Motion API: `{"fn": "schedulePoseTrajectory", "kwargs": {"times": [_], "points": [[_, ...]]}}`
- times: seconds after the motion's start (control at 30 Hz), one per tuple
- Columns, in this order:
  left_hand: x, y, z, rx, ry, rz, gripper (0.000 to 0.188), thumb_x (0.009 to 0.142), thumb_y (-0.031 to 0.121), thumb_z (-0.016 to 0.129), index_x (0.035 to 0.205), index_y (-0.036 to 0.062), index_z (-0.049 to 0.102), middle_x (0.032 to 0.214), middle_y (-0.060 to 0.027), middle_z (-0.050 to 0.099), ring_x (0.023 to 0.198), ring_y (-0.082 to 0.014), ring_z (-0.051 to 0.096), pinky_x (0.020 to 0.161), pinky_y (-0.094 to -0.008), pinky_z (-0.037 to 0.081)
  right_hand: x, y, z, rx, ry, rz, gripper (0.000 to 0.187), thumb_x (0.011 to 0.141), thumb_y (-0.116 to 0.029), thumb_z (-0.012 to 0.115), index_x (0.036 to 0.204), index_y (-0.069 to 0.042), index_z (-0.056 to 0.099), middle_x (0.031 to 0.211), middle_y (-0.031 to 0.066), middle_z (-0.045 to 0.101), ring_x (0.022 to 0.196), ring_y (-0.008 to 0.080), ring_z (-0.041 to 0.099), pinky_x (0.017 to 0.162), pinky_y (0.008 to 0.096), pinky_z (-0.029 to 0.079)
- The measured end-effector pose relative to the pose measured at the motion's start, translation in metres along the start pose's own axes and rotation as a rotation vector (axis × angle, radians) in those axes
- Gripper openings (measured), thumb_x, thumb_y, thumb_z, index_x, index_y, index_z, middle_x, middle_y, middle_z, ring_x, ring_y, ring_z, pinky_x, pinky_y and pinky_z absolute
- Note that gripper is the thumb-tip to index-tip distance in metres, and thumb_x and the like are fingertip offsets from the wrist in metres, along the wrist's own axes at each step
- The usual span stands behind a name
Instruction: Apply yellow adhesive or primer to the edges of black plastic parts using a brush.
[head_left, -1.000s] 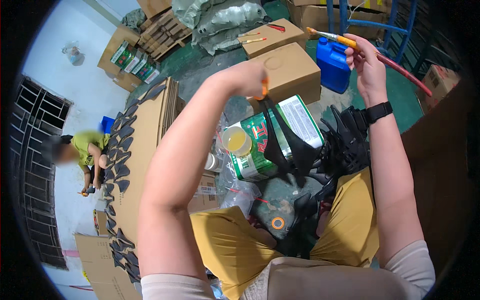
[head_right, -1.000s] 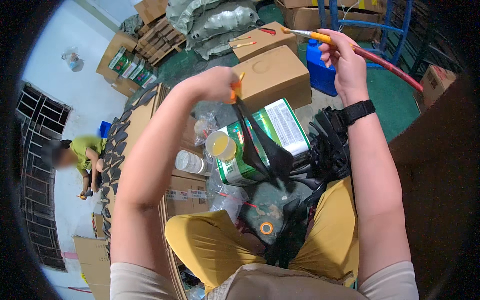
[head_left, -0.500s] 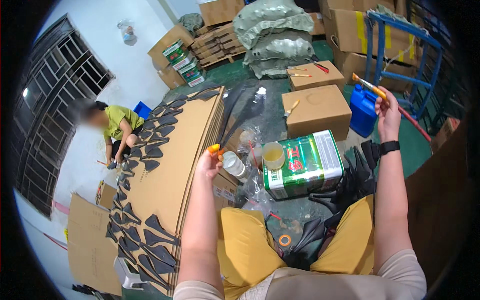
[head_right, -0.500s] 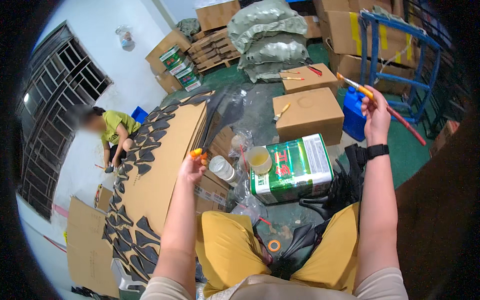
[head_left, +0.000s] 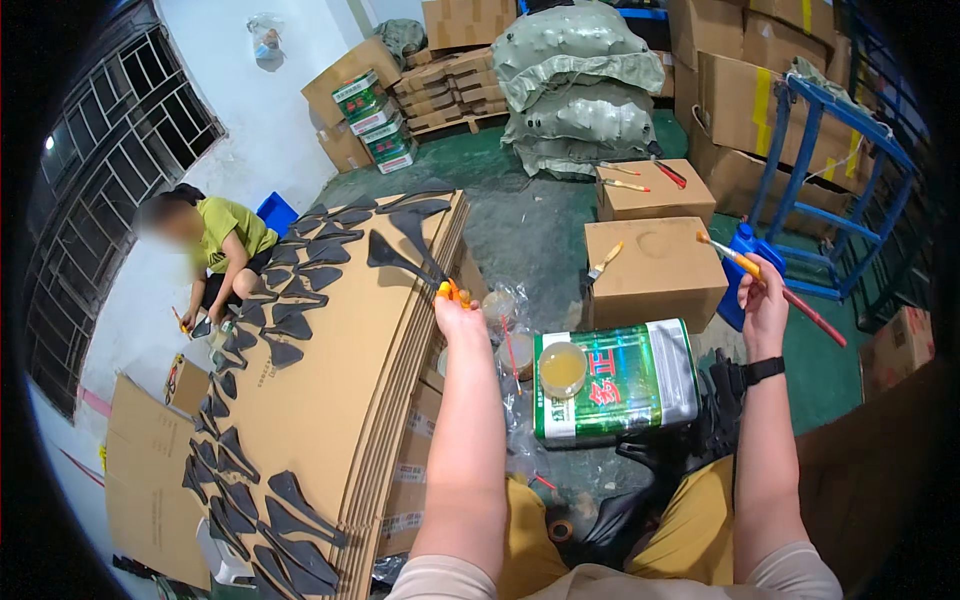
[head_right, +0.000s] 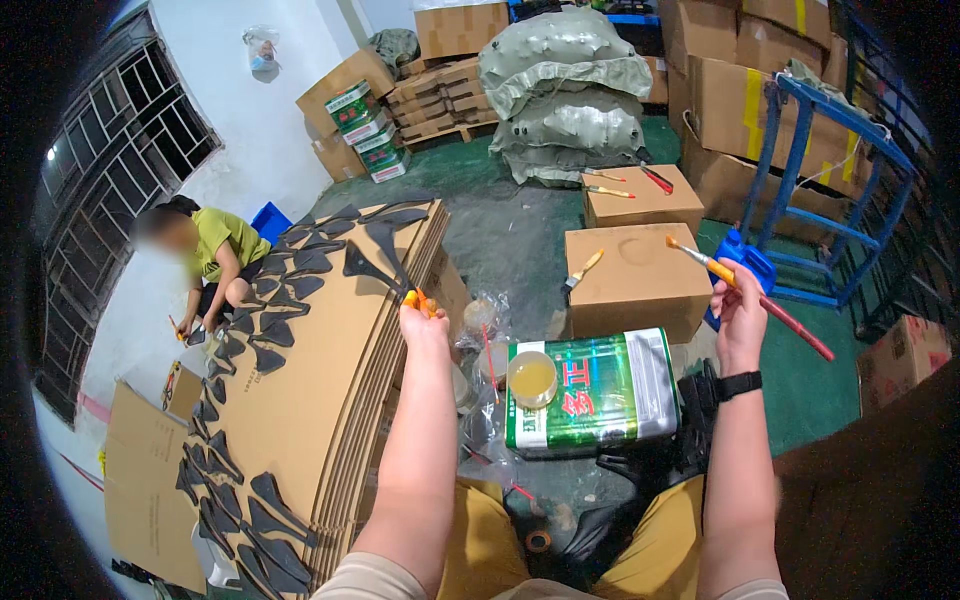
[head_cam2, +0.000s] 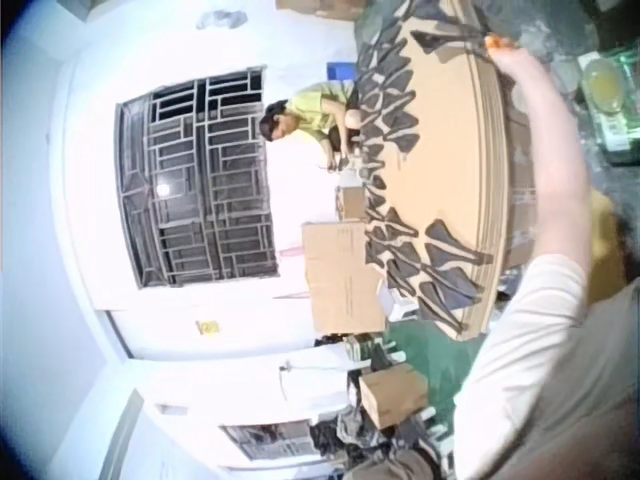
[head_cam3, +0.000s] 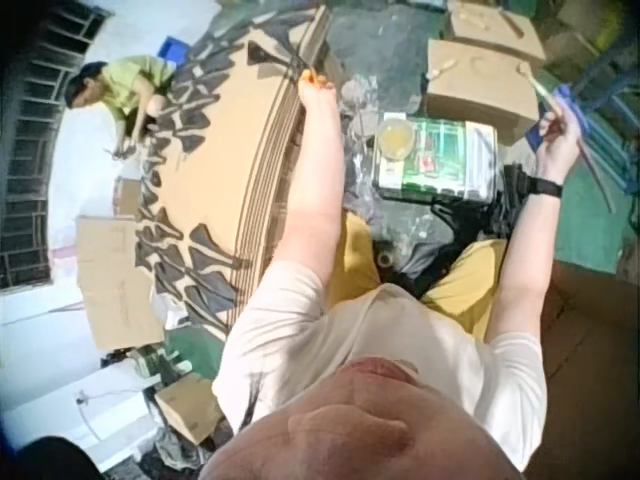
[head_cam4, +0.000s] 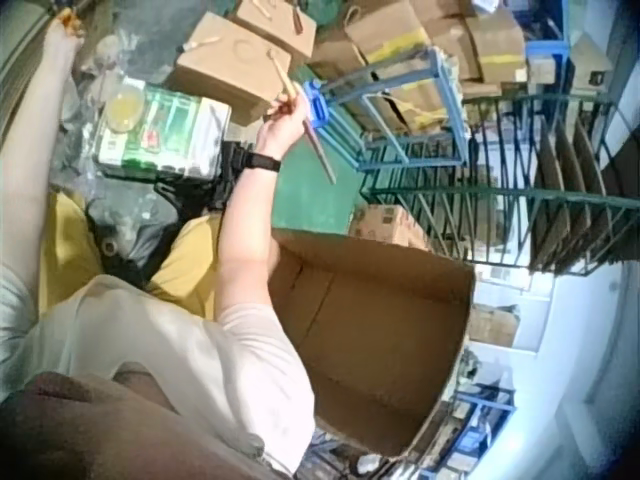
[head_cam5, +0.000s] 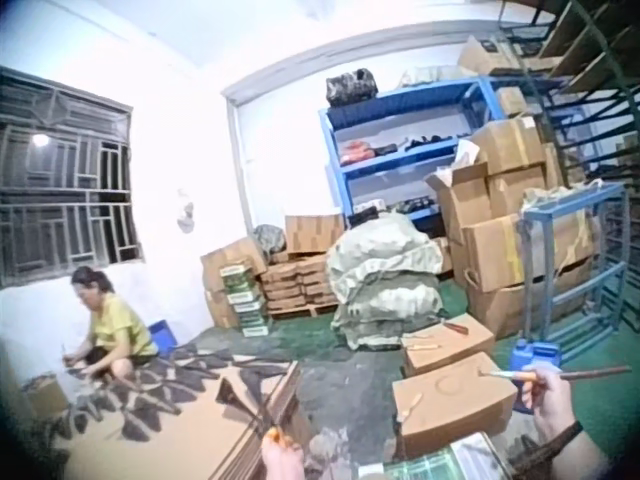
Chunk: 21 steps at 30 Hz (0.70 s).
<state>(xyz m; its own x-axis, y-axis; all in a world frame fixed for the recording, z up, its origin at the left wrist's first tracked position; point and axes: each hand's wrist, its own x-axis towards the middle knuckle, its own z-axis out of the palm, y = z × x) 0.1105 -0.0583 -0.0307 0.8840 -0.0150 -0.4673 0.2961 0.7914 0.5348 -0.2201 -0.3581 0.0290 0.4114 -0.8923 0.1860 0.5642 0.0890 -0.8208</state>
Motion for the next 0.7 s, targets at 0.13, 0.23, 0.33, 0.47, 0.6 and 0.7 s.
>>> {"fn": "schedulePoseTrajectory", "kwargs": {"times": [0.13,0.23,0.33,0.47,0.6,0.7], "points": [[0.032,-0.011,0.024,-0.065,0.103,0.032,0.013,0.085,0.031,0.046,0.077,0.0235,0.053,0.069,0.0061,0.047,0.057,-0.0106,0.038,0.053,-0.0274,0.027,0.007,0.015,-0.003,-0.046,-0.03,0.055,0.028,0.092,-0.024,0.049,0.102,-0.001,0.06,0.068,0.0016,0.057,0.054,0.0077,0.05,0.049,0.0182,0.037],[0.049,-0.016,0.039,-0.094,0.146,0.044,0.014,0.084,0.032,0.046,0.076,0.0234,0.054,0.068,0.0084,0.047,0.057,-0.009,0.039,0.051,-0.0264,0.026,0.014,0.024,-0.006,-0.067,-0.048,0.071,0.028,0.092,-0.023,0.048,0.102,-0.001,0.06,0.068,0.0018,0.057,0.055,0.0078,0.05,0.049,0.0183,0.038],[0.063,-0.023,0.052,-0.199,0.227,0.125,0.009,0.081,0.023,0.051,0.075,0.0197,0.056,0.063,0.0062,0.047,0.052,-0.0086,0.04,0.048,-0.025,0.025,0.019,0.03,-0.008,-0.071,-0.048,0.085,0.028,0.092,-0.023,0.048,0.102,0.0,0.06,0.068,0.0019,0.057,0.055,0.0081,0.051,0.049,0.0185,0.038],[0.079,-0.025,0.065,-0.281,0.265,0.123,0.007,0.081,0.022,0.052,0.078,0.0194,0.057,0.066,0.005,0.047,0.056,-0.0088,0.041,0.051,-0.0256,0.025,0.022,0.037,-0.01,-0.103,-0.022,0.106,0.027,0.092,-0.023,0.048,0.101,-0.001,0.06,0.068,0.0016,0.057,0.056,0.0083,0.051,0.049,0.019,0.038],[0.091,-0.03,0.078,-0.323,0.283,0.212,0.007,0.08,0.021,0.053,0.084,0.018,0.058,0.073,0.0044,0.05,0.06,-0.0091,0.04,0.053,-0.0261,0.026,0.026,0.045,-0.011,-0.129,-0.019,0.115,0.027,0.092,-0.024,0.048,0.1,-0.001,0.06,0.067,0.0018,0.057,0.055,0.008,0.05,0.047,0.0184,0.036],[0.1,-0.03,0.086,-0.312,0.33,0.184,0.01,0.079,0.022,0.056,0.087,0.017,0.059,0.079,0.0042,0.053,0.061,-0.0098,0.041,0.053,-0.0259,0.026,0.03,0.051,-0.012,-0.141,-0.02,0.138,0.027,0.092,-0.024,0.048,0.1,-0.001,0.06,0.067,0.0017,0.057,0.054,0.0078,0.05,0.046,0.0178,0.035]]}}
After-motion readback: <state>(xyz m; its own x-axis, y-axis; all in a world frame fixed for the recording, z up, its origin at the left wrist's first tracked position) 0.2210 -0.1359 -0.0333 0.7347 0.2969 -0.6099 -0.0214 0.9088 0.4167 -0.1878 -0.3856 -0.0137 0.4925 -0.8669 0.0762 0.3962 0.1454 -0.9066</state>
